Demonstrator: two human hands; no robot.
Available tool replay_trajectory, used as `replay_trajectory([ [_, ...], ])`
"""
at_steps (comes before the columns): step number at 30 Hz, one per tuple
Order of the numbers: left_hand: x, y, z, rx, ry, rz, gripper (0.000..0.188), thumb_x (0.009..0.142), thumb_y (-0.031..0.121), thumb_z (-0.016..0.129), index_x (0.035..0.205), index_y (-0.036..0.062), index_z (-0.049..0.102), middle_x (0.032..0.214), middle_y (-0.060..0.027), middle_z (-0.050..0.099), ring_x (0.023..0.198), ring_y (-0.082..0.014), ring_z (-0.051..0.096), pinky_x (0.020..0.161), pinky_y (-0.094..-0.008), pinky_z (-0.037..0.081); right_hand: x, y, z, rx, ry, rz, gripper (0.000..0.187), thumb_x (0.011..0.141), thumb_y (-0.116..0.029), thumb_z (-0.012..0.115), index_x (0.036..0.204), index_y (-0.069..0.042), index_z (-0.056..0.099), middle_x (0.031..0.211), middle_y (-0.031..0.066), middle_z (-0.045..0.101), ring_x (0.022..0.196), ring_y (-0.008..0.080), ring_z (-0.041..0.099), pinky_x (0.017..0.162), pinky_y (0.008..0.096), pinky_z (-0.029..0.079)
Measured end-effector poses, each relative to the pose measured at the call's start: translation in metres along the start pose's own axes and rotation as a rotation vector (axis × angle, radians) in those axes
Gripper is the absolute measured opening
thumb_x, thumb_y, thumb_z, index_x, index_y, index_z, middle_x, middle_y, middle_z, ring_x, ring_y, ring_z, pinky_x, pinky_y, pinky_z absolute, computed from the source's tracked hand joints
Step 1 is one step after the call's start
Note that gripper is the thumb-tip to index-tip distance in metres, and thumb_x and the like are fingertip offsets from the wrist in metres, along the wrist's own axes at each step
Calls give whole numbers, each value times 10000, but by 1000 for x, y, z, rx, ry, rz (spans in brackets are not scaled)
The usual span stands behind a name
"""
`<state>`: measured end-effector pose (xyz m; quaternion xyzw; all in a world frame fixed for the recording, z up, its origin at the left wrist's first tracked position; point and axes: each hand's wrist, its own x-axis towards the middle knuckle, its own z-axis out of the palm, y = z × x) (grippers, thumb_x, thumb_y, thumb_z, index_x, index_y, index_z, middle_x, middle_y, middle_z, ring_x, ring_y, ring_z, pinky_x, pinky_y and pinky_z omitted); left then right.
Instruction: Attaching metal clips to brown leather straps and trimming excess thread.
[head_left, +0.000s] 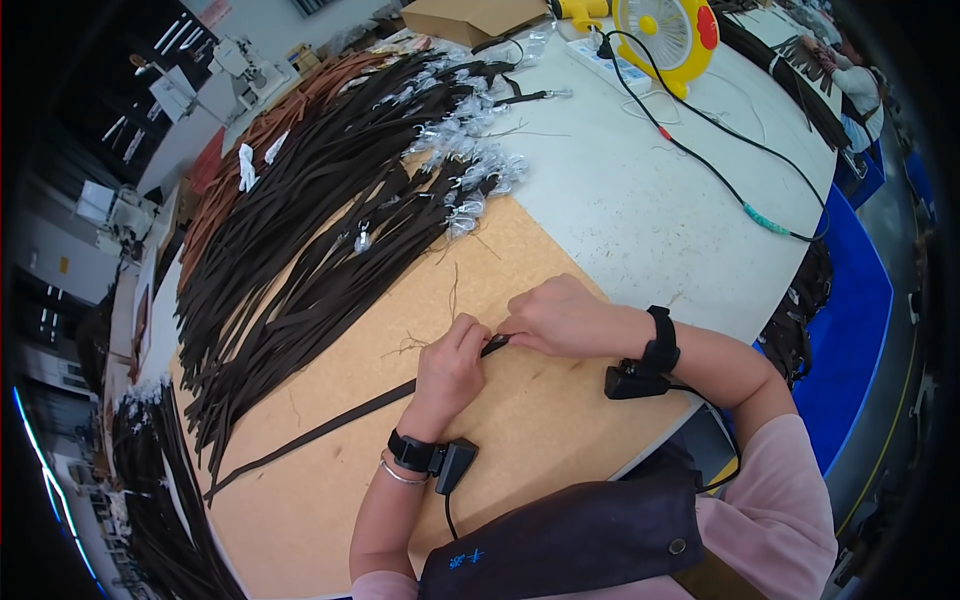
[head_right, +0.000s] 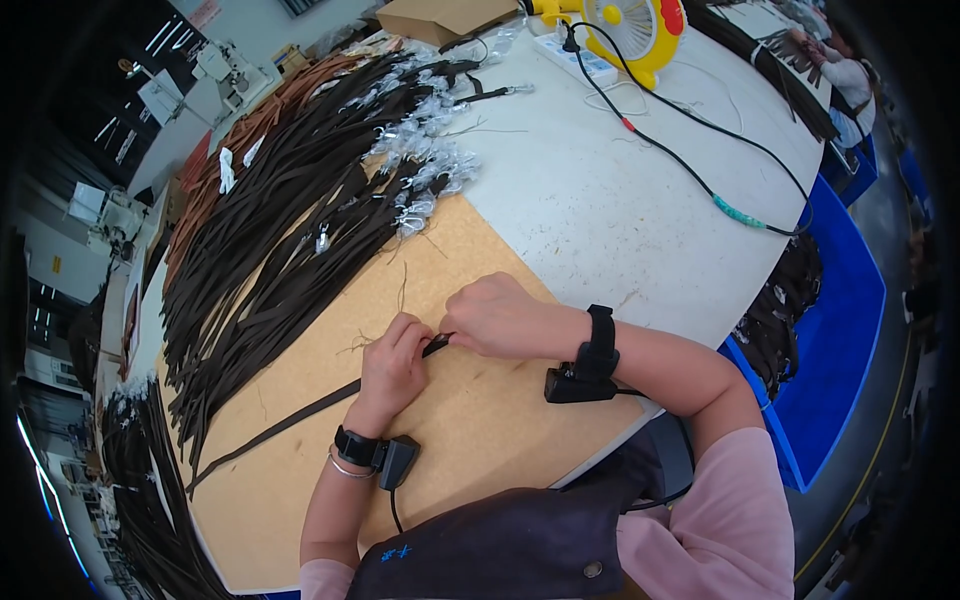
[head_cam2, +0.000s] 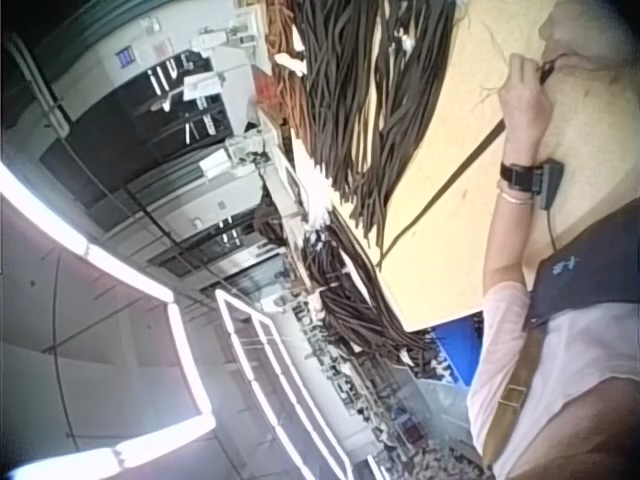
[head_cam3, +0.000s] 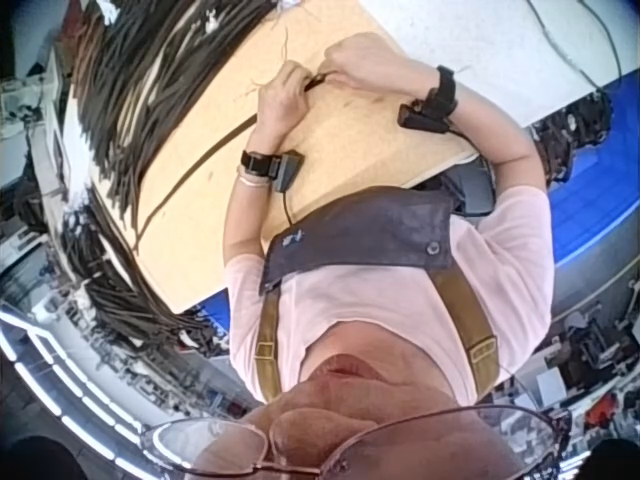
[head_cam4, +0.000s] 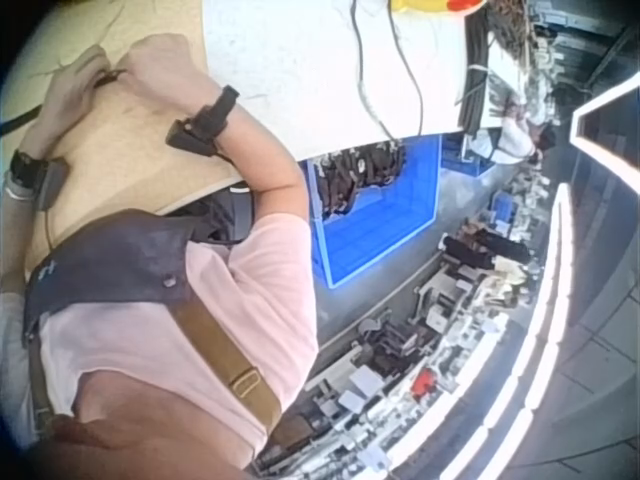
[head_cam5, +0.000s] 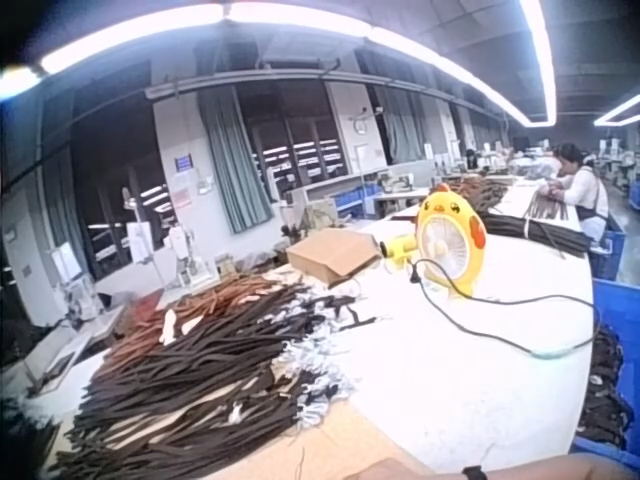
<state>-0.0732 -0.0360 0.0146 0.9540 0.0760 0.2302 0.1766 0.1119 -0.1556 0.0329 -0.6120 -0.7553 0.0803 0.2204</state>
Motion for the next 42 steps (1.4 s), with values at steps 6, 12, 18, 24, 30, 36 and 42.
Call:
replay_trajectory([
  [6,2,-8,-5,-137,15,-183,291,773,-97,584,1032,33,614,1012,-115,594,810,-324,644,682,-364,535,2,16,9,330,1,85,178,861,-254,692,917,-102,764,807,123,706,766,321,669,670,406,510],
  [12,-23,-5,-79,-14,149,-332,595,773,-140,488,1332,59,532,1281,-152,527,1158,-332,557,932,-378,483,0,25,-13,620,-33,364,280,978,-273,601,1083,-34,705,888,136,721,731,275,655,686,348,509],
  [18,-81,1,-85,145,48,-478,549,770,-26,703,1293,51,552,1231,-143,541,1124,-333,547,935,-388,469,37,-14,-2,181,-51,16,311,1010,-238,525,1232,-56,645,1183,85,698,1070,274,653,908,382,500],
  [24,-92,-5,-73,45,49,-472,200,746,48,768,857,47,601,910,-70,605,885,-278,569,805,-384,468,56,-17,48,156,-226,-356,335,993,-225,511,1275,-77,612,1404,108,555,1327,276,490,1059,410,416],
  [30,-125,3,-78,50,130,-412,173,756,-13,719,837,39,576,812,-93,595,770,-281,596,701,-365,484,-20,74,-31,-74,-60,165,374,964,-124,538,1326,-37,577,1335,163,597,1181,315,595,1013,394,468],
  [36,-127,8,-76,0,179,-430,117,809,-7,695,856,19,591,817,-114,603,758,-293,614,658,-355,494,-14,55,-46,-270,278,191,220,911,-150,606,1112,-84,667,951,89,710,876,304,673,733,415,532],
  [42,-122,-5,-60,-351,94,-686,57,928,16,614,969,-19,633,837,-49,659,796,-126,601,734,-259,483,22,-50,27,78,66,-184,128,824,-186,688,912,-93,686,839,66,660,819,284,669,691,406,534],
])
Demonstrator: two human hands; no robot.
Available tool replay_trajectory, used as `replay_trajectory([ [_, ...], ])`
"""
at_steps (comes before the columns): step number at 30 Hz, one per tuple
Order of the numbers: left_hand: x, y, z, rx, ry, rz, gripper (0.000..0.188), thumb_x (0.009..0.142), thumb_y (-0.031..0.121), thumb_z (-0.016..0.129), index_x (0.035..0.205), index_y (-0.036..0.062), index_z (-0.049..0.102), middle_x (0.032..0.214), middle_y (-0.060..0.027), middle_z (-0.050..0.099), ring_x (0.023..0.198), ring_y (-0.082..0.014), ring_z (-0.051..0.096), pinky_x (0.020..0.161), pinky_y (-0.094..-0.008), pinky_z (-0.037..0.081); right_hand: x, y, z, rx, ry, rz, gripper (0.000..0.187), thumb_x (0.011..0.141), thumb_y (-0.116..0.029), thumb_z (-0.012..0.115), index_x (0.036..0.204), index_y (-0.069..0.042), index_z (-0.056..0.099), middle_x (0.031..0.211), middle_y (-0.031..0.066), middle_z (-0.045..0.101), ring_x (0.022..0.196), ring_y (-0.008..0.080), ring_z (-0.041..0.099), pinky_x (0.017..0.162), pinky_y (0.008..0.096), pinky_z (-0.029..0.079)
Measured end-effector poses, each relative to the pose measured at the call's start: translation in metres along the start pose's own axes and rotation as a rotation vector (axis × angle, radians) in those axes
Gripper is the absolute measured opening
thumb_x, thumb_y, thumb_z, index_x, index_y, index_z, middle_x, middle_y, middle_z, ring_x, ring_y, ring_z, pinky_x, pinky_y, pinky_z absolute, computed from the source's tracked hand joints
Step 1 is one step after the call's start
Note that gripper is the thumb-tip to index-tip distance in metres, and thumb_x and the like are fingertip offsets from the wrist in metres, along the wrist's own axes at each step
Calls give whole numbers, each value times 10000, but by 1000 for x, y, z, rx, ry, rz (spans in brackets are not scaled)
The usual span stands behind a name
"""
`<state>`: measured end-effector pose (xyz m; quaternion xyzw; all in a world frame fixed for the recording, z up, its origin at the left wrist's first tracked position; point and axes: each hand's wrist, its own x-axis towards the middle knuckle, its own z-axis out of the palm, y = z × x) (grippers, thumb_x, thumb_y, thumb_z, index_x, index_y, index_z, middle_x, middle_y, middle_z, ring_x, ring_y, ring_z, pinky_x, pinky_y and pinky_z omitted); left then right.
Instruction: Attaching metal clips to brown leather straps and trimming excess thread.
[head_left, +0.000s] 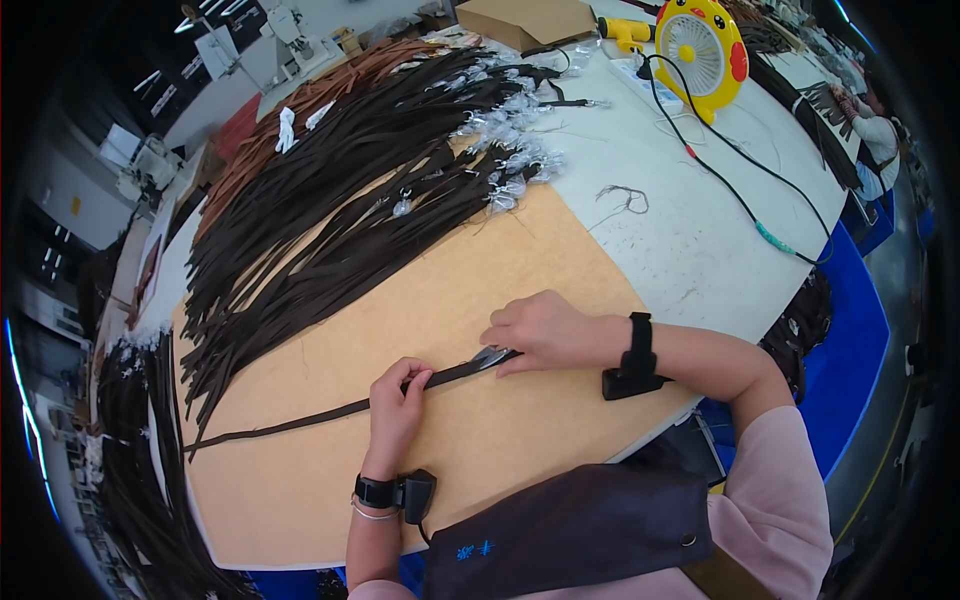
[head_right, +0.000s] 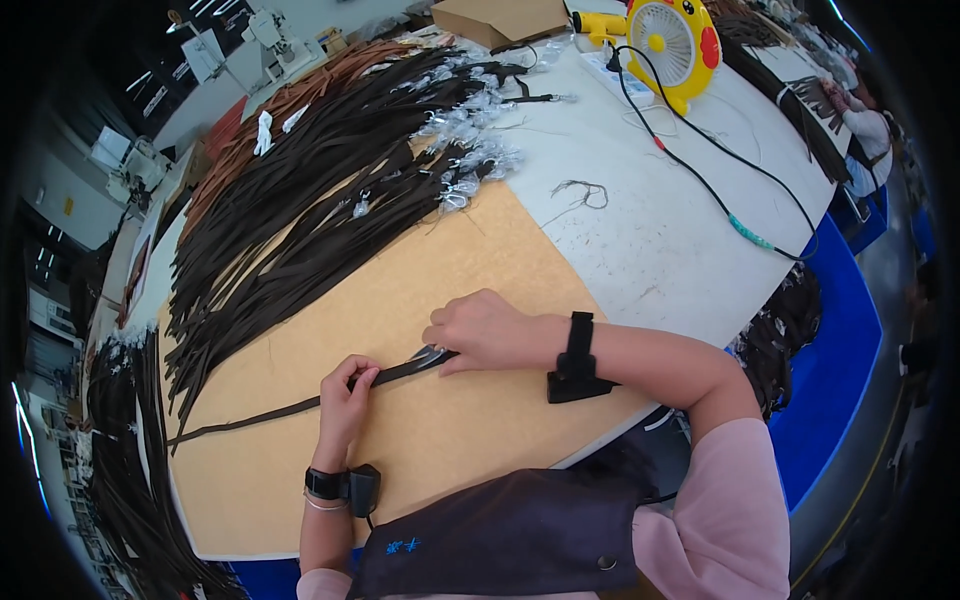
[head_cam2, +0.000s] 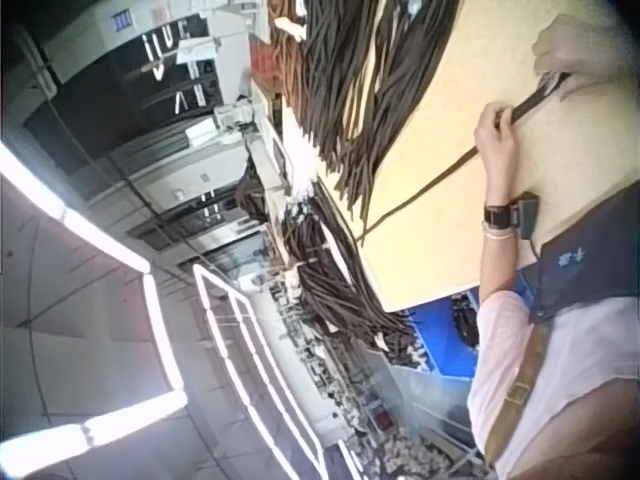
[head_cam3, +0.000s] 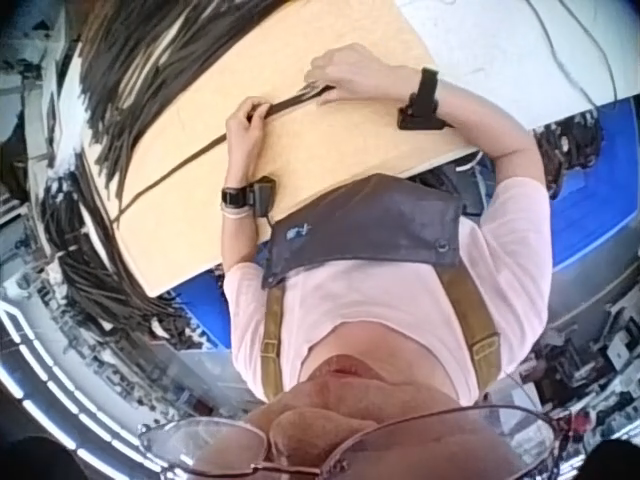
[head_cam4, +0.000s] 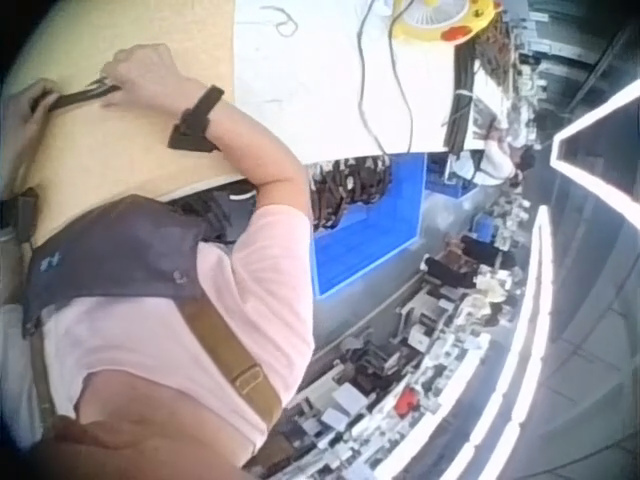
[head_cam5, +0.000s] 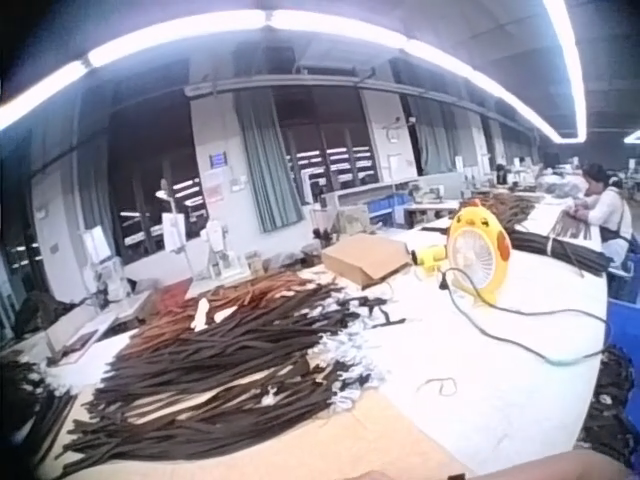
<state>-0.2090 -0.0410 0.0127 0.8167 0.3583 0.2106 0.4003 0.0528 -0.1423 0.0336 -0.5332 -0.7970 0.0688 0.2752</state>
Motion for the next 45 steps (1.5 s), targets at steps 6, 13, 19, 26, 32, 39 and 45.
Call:
replay_trajectory([
  [6,2,-15,-3,-263,3,-83,99,964,60,602,944,-24,651,807,-31,664,782,-82,596,739,-237,478,3,-1,25,-134,-72,-230,124,719,-157,721,779,-92,633,805,54,630,789,254,668,640,398,529],
  [13,1,-15,2,-94,38,-81,85,935,77,634,942,3,675,812,-67,705,744,-131,646,700,-263,497,-9,9,8,558,224,263,54,821,-62,703,823,-21,667,739,56,655,644,149,597,578,292,452],
  [19,-4,-10,0,-20,96,-35,74,913,78,650,938,14,677,841,-101,712,772,-210,687,717,-300,519,-41,73,-51,70,526,566,92,865,-95,715,883,-18,669,703,74,643,621,158,576,564,299,441],
  [26,-2,2,2,65,63,32,71,900,73,663,923,6,669,865,-117,693,796,-233,690,725,-307,521,-90,136,-100,-673,619,888,106,878,-157,665,956,-109,719,794,110,707,749,306,689,644,419,520],
  [32,-7,6,-8,167,72,49,75,840,57,704,881,10,663,805,-113,652,761,-264,649,690,-337,503,-43,85,-67,-70,176,584,172,892,-212,662,1038,-137,716,791,125,696,695,300,662,629,401,504],
  [39,26,51,-45,537,-180,346,119,792,78,742,875,35,668,902,-103,632,869,-316,609,781,-390,503,-49,135,-73,-525,164,773,169,890,-182,609,1010,-129,715,798,105,715,722,329,680,646,439,527],
  [45,126,-8,-69,813,186,430,294,762,105,767,1034,79,661,1020,-76,630,988,-286,596,802,-357,497,14,93,-68,-139,194,562,157,867,-172,615,972,-118,720,837,116,715,741,339,679,649,456,529],
])
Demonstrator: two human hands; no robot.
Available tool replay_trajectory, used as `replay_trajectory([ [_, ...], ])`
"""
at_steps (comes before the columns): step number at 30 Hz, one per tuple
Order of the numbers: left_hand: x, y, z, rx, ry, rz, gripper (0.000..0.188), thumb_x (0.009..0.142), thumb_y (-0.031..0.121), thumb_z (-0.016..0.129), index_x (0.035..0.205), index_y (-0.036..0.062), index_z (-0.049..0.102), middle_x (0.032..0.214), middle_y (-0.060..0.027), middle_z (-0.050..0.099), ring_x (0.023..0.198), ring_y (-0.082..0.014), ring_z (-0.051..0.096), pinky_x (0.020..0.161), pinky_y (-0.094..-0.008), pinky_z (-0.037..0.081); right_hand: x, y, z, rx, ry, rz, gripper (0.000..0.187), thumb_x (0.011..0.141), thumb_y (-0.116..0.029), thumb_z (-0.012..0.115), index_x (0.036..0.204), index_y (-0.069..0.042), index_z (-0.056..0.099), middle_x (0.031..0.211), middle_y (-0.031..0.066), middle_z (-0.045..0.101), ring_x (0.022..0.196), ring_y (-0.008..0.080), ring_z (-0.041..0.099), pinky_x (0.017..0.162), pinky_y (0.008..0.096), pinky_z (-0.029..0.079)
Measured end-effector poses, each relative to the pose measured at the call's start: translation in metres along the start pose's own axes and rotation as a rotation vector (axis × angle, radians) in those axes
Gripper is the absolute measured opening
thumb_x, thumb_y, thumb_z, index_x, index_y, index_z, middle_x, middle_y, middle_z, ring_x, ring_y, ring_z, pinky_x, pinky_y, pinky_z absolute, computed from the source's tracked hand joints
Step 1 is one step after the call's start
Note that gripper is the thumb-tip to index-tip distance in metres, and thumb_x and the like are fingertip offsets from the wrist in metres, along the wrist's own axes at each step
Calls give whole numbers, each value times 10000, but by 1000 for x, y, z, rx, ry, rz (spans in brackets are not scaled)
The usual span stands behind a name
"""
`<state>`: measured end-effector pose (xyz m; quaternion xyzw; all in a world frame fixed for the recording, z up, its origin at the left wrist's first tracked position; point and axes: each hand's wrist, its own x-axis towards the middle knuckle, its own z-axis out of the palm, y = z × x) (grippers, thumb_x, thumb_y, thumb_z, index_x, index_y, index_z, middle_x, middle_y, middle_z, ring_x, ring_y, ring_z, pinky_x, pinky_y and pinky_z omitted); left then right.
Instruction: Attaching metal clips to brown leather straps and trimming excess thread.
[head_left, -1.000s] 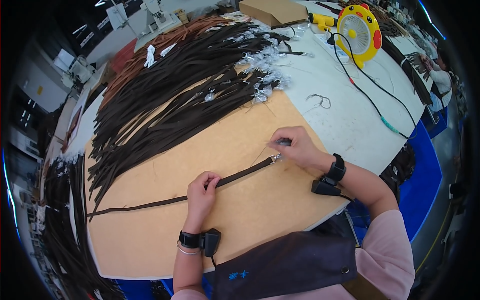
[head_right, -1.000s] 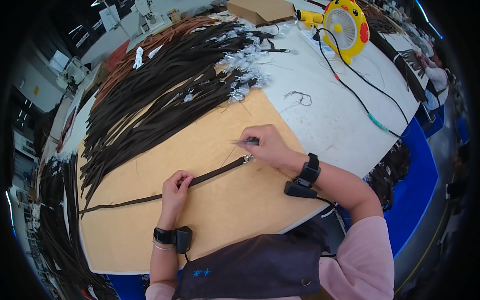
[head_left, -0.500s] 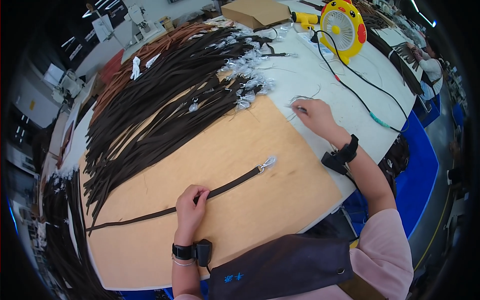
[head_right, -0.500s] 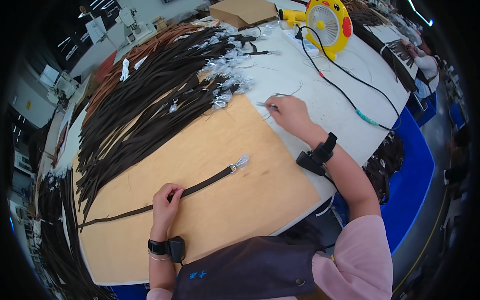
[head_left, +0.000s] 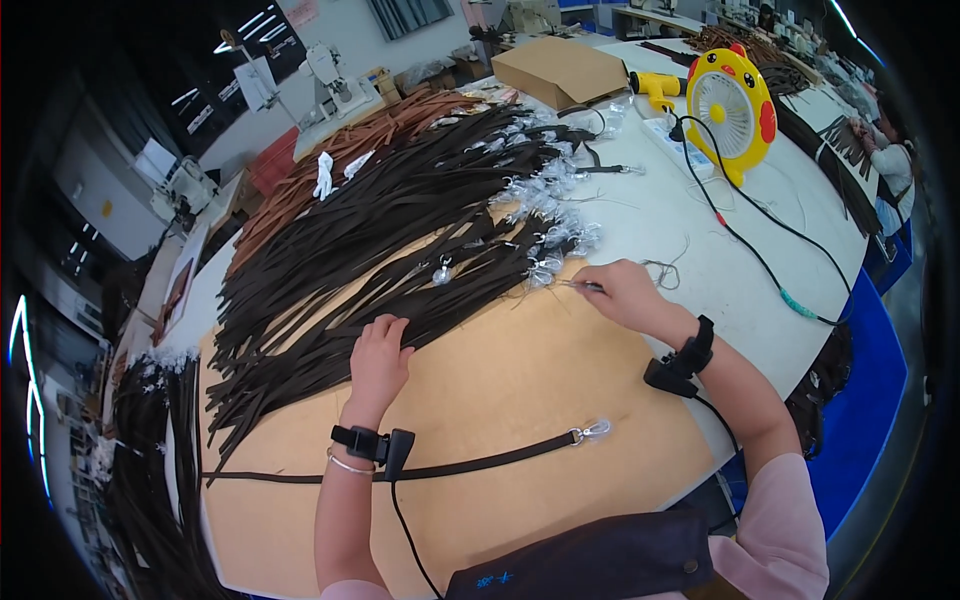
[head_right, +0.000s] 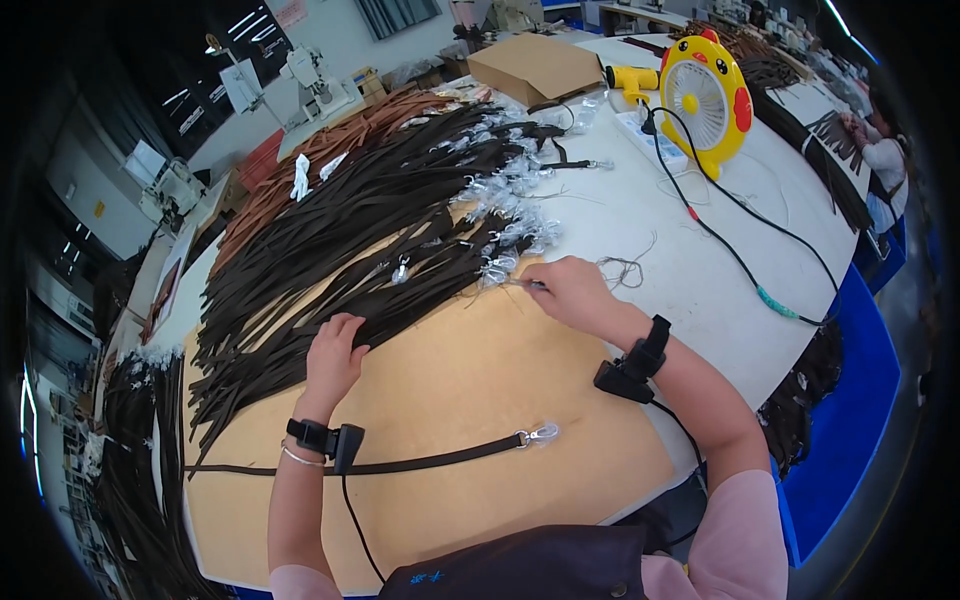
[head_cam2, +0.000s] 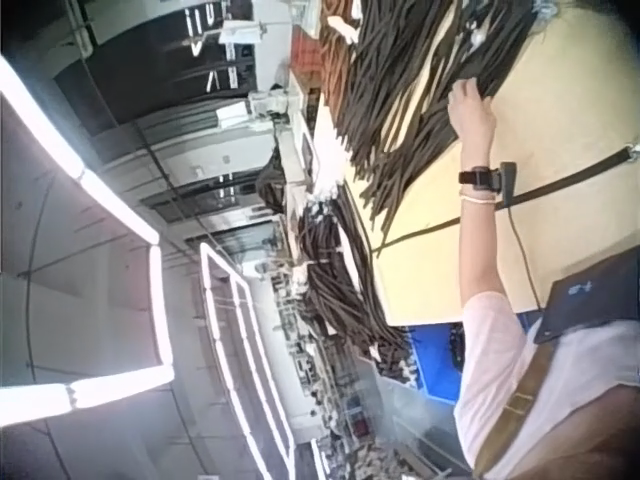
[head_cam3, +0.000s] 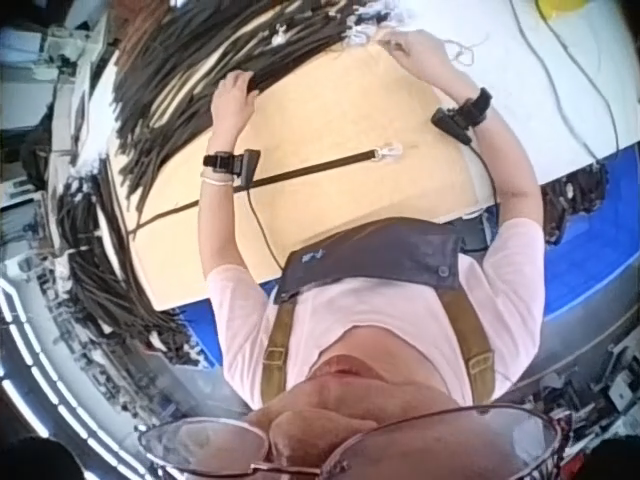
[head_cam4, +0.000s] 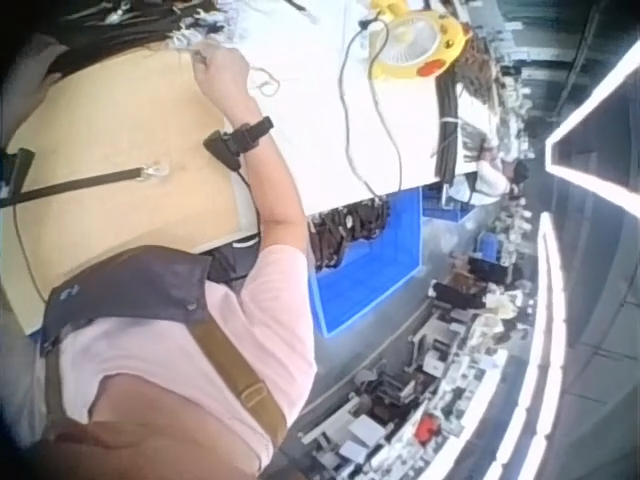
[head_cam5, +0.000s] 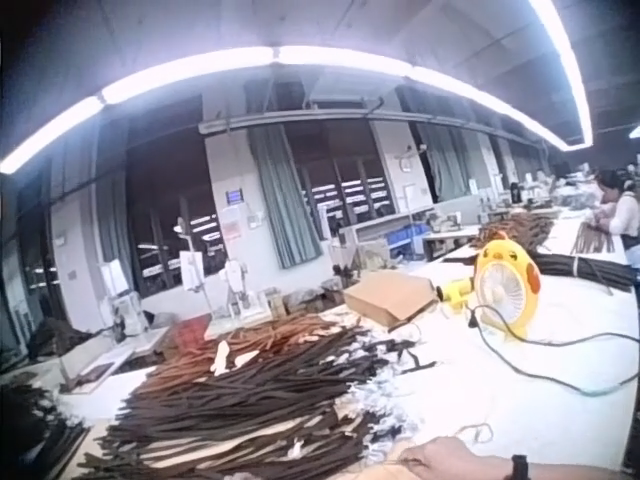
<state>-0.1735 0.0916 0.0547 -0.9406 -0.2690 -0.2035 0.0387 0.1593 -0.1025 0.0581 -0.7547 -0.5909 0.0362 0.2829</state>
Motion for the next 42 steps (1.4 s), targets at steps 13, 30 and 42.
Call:
replay_trajectory([
  [13,10,17,-14,-35,323,163,45,829,66,683,837,70,639,808,-57,611,756,-258,598,704,-372,477,67,-43,88,-5,-16,-379,105,834,-172,653,911,-104,677,782,87,668,785,297,682,638,431,528],
  [30,-200,-199,-222,649,-46,-423,80,883,52,620,825,50,565,773,-146,569,795,-357,547,742,-475,408,-53,-3,-4,-178,55,-197,138,715,-125,686,852,-107,687,733,75,676,688,285,672,591,401,515],
  [42,-79,60,-49,-390,-63,-124,257,854,-23,639,1103,37,662,1112,-160,599,966,-304,637,747,-337,550,-56,1,2,128,-264,-82,275,817,-308,754,1016,-120,730,755,87,696,675,255,669,610,347,500],
])
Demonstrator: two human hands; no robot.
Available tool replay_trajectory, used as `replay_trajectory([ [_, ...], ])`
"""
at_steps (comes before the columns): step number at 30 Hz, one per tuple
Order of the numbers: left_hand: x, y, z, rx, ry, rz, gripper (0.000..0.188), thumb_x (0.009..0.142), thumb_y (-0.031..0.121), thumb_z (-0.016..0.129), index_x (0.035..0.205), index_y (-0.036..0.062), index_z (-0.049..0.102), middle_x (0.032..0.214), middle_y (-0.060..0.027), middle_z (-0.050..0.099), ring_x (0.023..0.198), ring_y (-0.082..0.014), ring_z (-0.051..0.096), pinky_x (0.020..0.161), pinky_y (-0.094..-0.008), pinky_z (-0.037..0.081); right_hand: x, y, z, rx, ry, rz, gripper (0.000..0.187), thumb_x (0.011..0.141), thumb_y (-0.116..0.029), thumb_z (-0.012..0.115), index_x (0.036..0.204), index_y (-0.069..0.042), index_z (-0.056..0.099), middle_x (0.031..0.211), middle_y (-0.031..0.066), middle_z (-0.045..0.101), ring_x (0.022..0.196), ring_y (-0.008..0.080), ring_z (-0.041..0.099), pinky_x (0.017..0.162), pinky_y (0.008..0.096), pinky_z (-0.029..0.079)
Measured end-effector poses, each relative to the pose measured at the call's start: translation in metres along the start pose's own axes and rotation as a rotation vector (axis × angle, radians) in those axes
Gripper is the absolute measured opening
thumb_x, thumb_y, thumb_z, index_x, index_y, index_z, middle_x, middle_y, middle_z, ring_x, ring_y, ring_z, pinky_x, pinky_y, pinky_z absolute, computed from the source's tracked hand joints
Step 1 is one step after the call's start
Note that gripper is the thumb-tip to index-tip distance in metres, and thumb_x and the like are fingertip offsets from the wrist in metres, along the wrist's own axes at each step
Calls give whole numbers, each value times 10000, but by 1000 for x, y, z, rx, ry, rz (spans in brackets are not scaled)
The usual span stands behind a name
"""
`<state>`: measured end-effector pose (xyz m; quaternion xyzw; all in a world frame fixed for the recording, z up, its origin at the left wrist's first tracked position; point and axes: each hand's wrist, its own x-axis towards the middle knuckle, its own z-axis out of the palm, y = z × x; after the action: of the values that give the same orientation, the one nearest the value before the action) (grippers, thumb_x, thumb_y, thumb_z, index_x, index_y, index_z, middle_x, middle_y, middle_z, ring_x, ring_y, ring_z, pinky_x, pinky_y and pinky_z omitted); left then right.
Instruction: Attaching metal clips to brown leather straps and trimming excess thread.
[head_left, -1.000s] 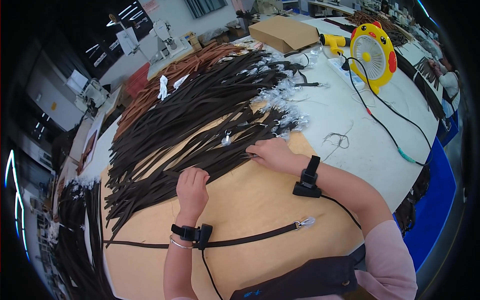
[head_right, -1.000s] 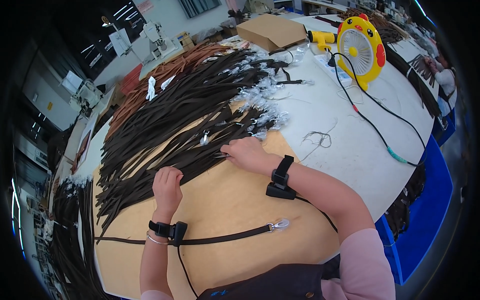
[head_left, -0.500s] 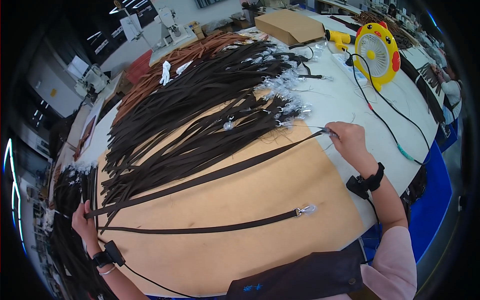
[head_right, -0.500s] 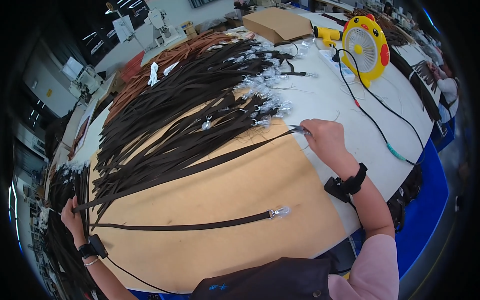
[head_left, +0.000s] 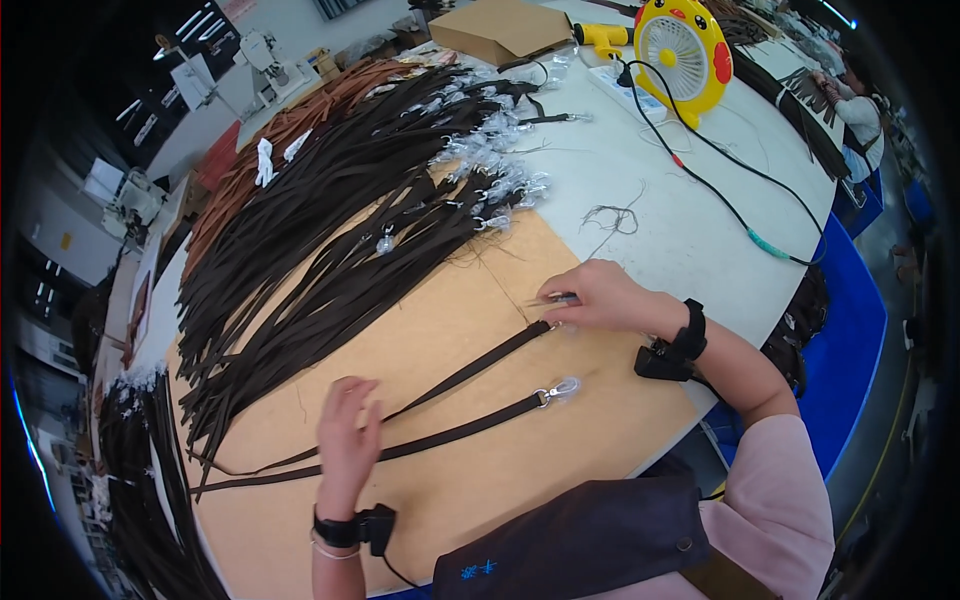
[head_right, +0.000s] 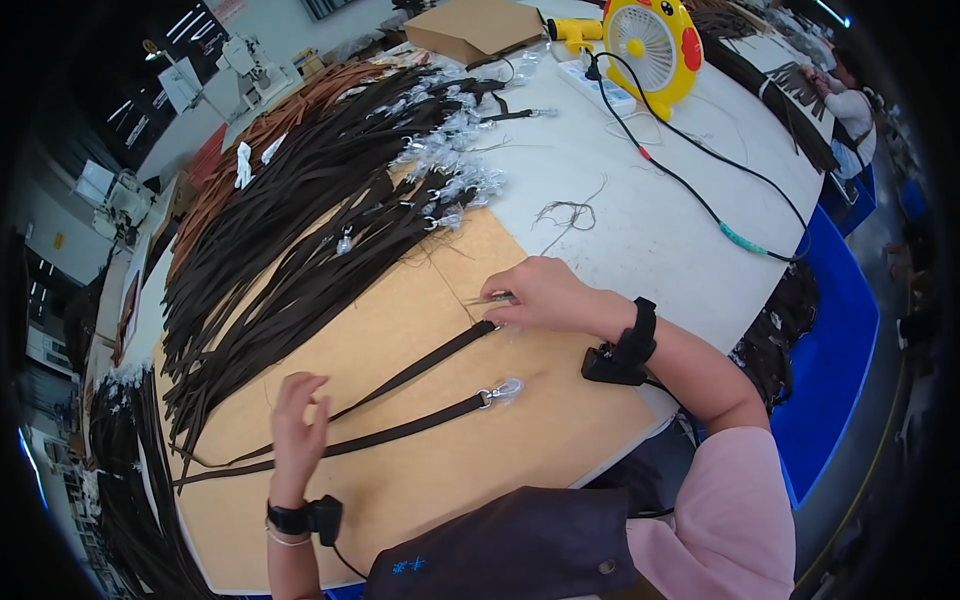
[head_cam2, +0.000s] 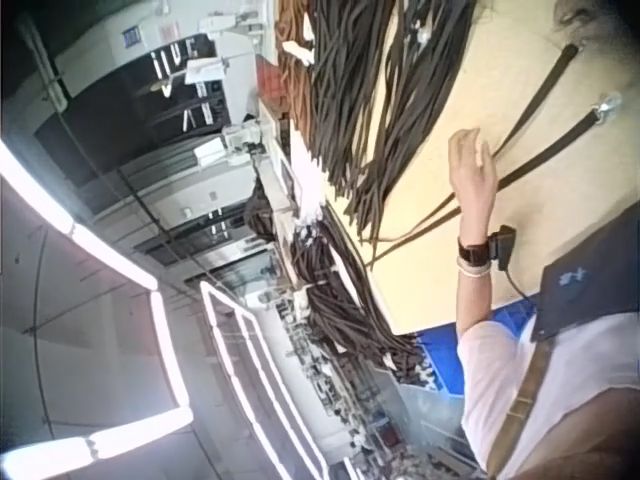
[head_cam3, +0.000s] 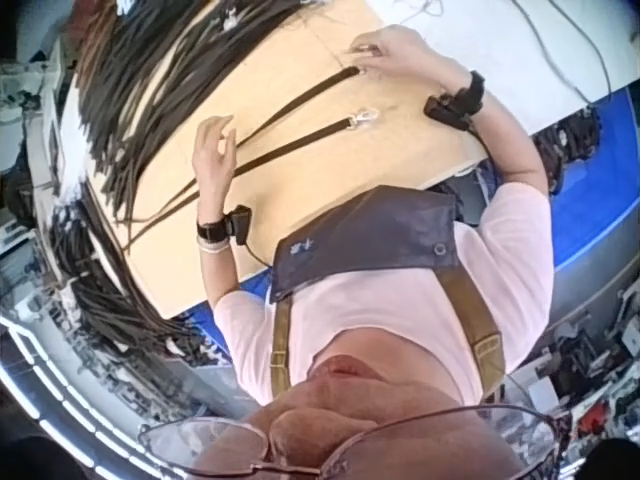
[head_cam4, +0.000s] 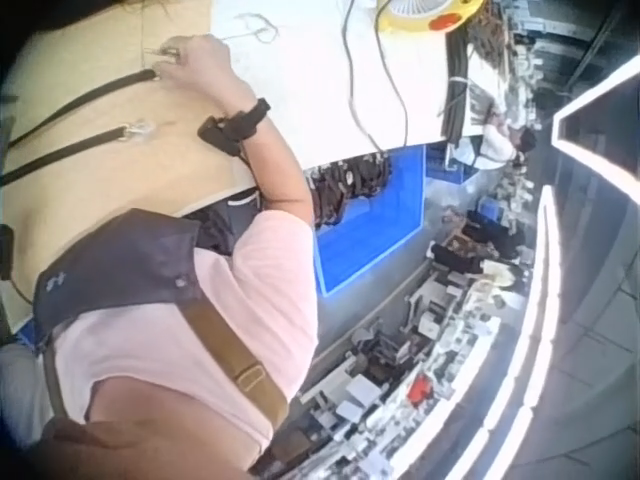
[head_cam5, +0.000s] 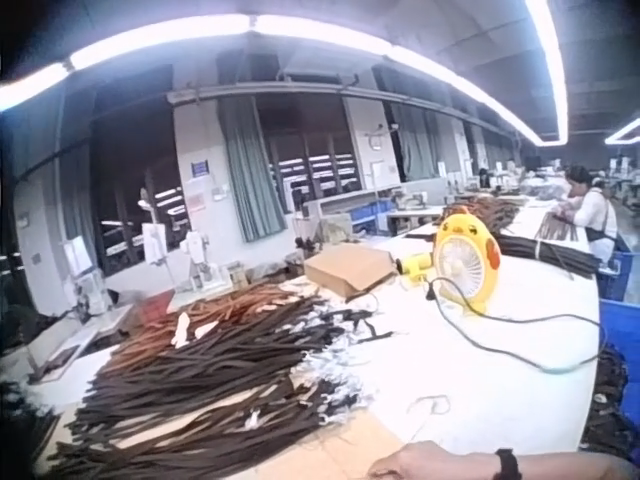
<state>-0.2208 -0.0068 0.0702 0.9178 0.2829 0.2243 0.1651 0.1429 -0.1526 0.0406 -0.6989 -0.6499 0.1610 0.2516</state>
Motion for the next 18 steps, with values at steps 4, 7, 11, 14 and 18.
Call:
replay_trajectory([
  [4,57,83,85,-308,-115,44,290,808,40,759,1085,32,675,995,-104,617,665,-176,580,608,-285,492,0,8,9,42,14,-3,243,814,-301,753,950,-102,723,750,79,693,662,246,662,609,335,497],
  [7,75,87,126,-311,-157,29,287,795,56,773,1064,35,674,929,-84,625,632,-168,571,594,-294,490,2,15,13,171,13,57,217,807,-270,759,907,-83,716,761,73,696,651,223,655,613,324,493],
  [11,84,91,139,-277,-133,81,277,786,78,779,1042,55,675,868,-68,633,624,-174,594,580,-303,495,0,30,26,335,58,108,202,798,-234,770,904,-71,715,749,63,687,637,190,641,602,313,482],
  [14,88,98,137,-201,-201,91,222,812,133,749,1019,126,668,884,-25,630,736,-190,659,608,-325,520,-4,27,21,338,70,81,220,791,-250,782,902,-72,716,733,66,677,637,194,635,596,318,476],
  [18,86,90,142,-277,-166,74,200,833,157,730,1019,132,663,881,-21,628,721,-207,656,595,-327,517,-11,24,11,213,35,119,277,771,-324,799,858,-76,711,711,73,664,638,220,628,594,336,470],
])
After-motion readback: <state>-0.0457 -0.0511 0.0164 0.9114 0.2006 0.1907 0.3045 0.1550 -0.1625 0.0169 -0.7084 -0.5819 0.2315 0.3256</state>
